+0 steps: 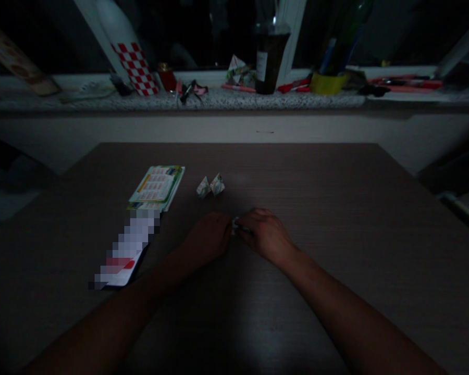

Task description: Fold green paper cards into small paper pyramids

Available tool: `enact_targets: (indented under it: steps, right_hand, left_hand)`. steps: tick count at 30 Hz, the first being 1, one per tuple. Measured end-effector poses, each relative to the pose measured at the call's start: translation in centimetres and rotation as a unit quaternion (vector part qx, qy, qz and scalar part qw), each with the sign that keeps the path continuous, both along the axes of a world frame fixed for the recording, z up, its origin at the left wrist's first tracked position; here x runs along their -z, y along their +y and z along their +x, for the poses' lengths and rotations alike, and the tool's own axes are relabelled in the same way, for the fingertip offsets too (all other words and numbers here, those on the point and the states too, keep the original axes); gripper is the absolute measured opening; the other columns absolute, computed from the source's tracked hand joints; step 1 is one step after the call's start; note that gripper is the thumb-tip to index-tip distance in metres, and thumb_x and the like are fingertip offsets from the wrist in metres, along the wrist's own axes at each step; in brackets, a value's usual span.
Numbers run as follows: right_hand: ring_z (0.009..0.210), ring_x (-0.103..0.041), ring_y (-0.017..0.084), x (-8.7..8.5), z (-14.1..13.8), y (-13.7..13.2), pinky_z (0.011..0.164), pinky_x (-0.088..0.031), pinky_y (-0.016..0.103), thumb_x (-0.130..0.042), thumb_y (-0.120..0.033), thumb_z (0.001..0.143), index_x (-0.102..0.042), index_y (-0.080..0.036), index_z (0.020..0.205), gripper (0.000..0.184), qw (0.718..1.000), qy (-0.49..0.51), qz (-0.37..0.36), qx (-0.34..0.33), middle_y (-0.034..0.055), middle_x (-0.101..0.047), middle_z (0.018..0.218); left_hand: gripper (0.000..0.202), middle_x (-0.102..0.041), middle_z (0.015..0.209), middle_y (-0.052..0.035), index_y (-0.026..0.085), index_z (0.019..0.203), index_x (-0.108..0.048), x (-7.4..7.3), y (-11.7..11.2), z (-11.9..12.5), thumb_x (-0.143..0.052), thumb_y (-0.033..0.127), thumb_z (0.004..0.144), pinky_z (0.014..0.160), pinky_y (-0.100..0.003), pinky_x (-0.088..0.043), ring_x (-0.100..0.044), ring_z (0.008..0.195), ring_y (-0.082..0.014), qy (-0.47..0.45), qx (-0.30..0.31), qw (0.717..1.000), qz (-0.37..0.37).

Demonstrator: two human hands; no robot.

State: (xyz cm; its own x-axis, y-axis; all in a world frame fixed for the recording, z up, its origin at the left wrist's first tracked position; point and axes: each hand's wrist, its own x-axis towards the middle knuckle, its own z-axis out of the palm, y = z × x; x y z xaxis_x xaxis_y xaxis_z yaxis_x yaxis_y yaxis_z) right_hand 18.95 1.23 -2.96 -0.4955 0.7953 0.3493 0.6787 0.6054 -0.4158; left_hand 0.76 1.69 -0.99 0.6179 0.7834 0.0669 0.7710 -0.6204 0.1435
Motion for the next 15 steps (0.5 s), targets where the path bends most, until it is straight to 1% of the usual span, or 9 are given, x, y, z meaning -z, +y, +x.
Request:
enact_targets:
  steps: [6,10,15]
  right_hand:
    - [0.082,-0.062,0.020,0.23,0.31,0.21,0.077,-0.046,0.033,-0.058,-0.017,0.085,-0.068,-0.020,0.098,0.017,1.000,0.025,0.000,-0.006,0.0063,-0.071,0.087]
    - [0.081,-0.062,0.019,0.30,0.54,0.33,0.077,-0.046,0.033,-0.058,-0.018,0.085,-0.068,-0.020,0.097,0.016,0.999,0.027,0.006,-0.017,0.0066,-0.071,0.086]
    - [0.084,-0.062,0.020,0.39,0.65,0.44,0.079,-0.045,0.034,-0.058,-0.018,0.085,-0.067,-0.020,0.100,0.017,0.999,0.027,0.004,-0.028,0.0067,-0.071,0.089]
  left_hand:
    - [0.021,-0.063,0.090,-0.0113,0.010,0.093,-0.058,0.09,0.00,-0.05,-0.038,0.017,0.090,0.076,-0.036,-0.046,-0.058,0.084,-0.0234,0.009,-0.008,1.000,0.006]
    - [0.021,-0.063,0.090,-0.0110,0.010,0.094,-0.057,0.28,0.08,-0.14,-0.038,0.018,0.091,0.077,-0.036,-0.046,-0.058,0.085,-0.0234,0.001,0.000,1.000,0.009]
    - [0.020,-0.063,0.089,-0.0107,0.010,0.093,-0.057,0.33,0.00,-0.10,-0.038,0.017,0.090,0.077,-0.036,-0.046,-0.057,0.083,-0.0231,0.005,-0.002,1.000,0.015]
